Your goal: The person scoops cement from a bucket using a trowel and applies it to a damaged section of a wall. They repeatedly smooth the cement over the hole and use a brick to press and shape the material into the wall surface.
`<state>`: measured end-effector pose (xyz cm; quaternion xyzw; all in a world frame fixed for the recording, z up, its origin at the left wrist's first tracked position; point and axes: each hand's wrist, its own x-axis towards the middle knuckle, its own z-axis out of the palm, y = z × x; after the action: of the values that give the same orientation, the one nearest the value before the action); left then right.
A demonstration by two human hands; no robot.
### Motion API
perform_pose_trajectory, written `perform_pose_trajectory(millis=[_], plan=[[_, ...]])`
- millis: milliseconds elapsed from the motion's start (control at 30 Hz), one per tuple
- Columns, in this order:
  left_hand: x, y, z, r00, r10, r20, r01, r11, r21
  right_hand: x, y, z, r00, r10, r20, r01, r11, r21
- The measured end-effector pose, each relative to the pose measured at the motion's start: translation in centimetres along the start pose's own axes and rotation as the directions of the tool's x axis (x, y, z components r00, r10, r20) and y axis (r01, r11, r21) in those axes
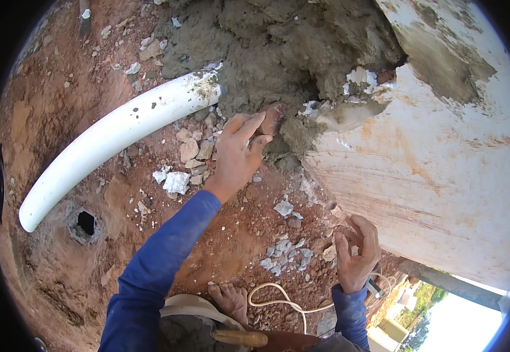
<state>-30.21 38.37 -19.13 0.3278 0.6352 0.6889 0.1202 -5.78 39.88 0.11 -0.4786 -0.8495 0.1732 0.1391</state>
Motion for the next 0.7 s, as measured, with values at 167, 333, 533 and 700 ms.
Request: perform_pose_trajectory(millis=[167, 333, 533, 700], plan=[[0.1, 0.0, 0.4, 0.996, 0.07, -0.046, -0.068, 0.996, 0.056, 0.4, 0.4, -0.2, 1.0, 0.015, -0.009, -0.015, 1.0, -0.018], [-0.4, 0.2, 0.6, 0.996, 0.062, -0.063, -0.058, 0.997, 0.057, 0.7, 0.7, -0.4, 1.0, 0.018, -0.013, -0.018, 0.999, -0.045], [-0.3, 0.2, 0.7, 0.99, 0.097, -0.106, -0.092, 0.994, 0.057, 0.7, 1.7, -1.1, 0.999, 0.032, -0.011, -0.033, 0.996, -0.084], [0.1, 0.7, 0.2, 0.989, 0.108, -0.099, -0.102, 0.993, 0.055, 0.2, 2.3, -1.3, 0.999, 0.039, -0.029, -0.041, 0.996, -0.079]])
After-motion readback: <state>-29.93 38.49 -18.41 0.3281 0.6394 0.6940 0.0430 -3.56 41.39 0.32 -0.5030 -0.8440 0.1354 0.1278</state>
